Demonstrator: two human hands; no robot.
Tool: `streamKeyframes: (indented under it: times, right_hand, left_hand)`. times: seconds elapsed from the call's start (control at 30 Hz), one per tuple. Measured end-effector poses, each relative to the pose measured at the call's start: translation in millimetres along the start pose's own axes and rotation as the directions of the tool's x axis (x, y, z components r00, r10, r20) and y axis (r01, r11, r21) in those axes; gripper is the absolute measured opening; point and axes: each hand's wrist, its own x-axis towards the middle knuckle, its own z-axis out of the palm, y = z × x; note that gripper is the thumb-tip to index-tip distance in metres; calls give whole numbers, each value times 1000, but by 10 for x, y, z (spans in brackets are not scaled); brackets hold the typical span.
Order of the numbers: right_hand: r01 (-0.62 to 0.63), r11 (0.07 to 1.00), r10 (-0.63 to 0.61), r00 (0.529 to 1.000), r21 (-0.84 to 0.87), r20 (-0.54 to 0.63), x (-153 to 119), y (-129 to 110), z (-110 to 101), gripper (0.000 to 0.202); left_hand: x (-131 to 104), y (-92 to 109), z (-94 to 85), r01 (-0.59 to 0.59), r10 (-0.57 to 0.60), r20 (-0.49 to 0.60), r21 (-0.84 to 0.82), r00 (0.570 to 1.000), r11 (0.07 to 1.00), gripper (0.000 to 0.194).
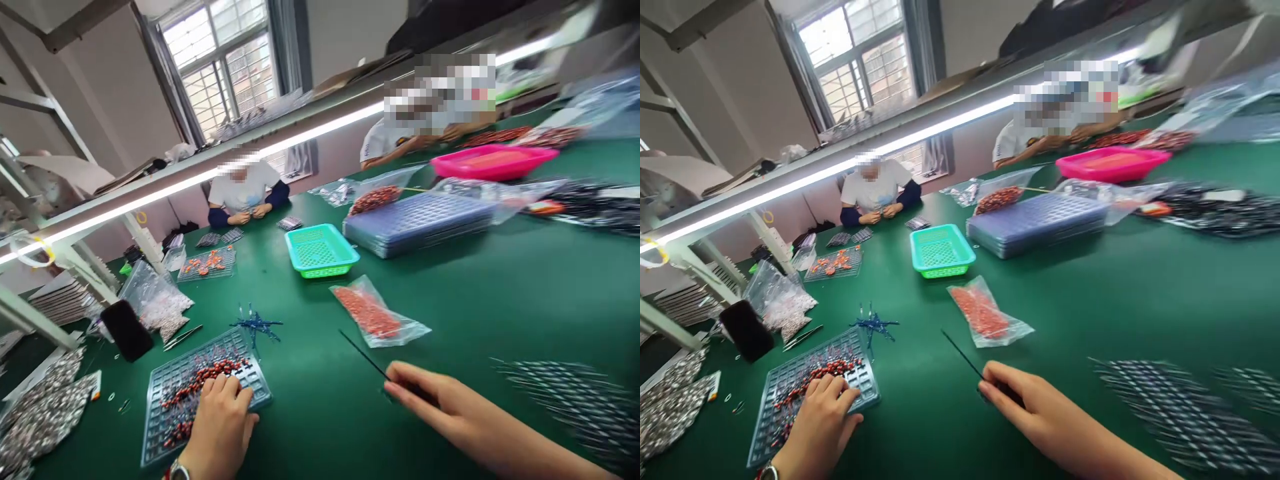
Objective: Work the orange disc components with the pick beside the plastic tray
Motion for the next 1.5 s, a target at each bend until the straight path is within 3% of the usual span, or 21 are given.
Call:
streamKeyframes:
  times: [0.07,0.2,0.33,0.47,0.57,0.7,0.83,0.97,1.17,1.33,1.5]
  right_hand:
    - [-49,997,64,968,67,-244,124,51,-239,33]
    - [-129,987,159,895,100,-417,458,240,-576,27]
    - [-200,968,240,908,150,-343,765,380,-598,23]
    - [-230,955,270,935,186,-231,874,392,-478,27]
    - [-224,953,260,950,206,-170,791,365,-397,26]
    - [-230,944,261,960,237,-106,558,355,-326,22]
    - [-273,920,312,944,280,-103,404,337,-237,23]
    - [-308,886,367,923,347,-115,407,246,-104,27]
    - [-335,809,414,908,484,-65,397,45,47,28]
    - [-356,729,427,904,585,19,385,-116,248,28]
    - [-328,678,424,906,658,14,459,-270,556,29]
  left_hand:
    - [303,221,69,-69,72,31,-109,997,992,19]
    - [1118,750,435,-78,129,115,-367,985,927,24]
    - [1847,1121,841,120,10,205,-613,979,781,32]
    - [2164,1254,1012,311,-53,355,-728,933,611,37]
    - [2144,1230,992,405,-75,435,-742,897,534,36]
    - [1880,1094,901,485,-74,519,-725,851,489,36]
    - [1568,973,835,539,-51,587,-702,808,465,37]
    - [1448,976,803,568,-17,625,-698,781,435,36]
    - [1361,956,736,561,13,603,-750,798,351,36]
    - [1172,809,655,535,11,555,-807,832,250,35]
    - [995,612,564,498,14,508,-849,861,177,34]
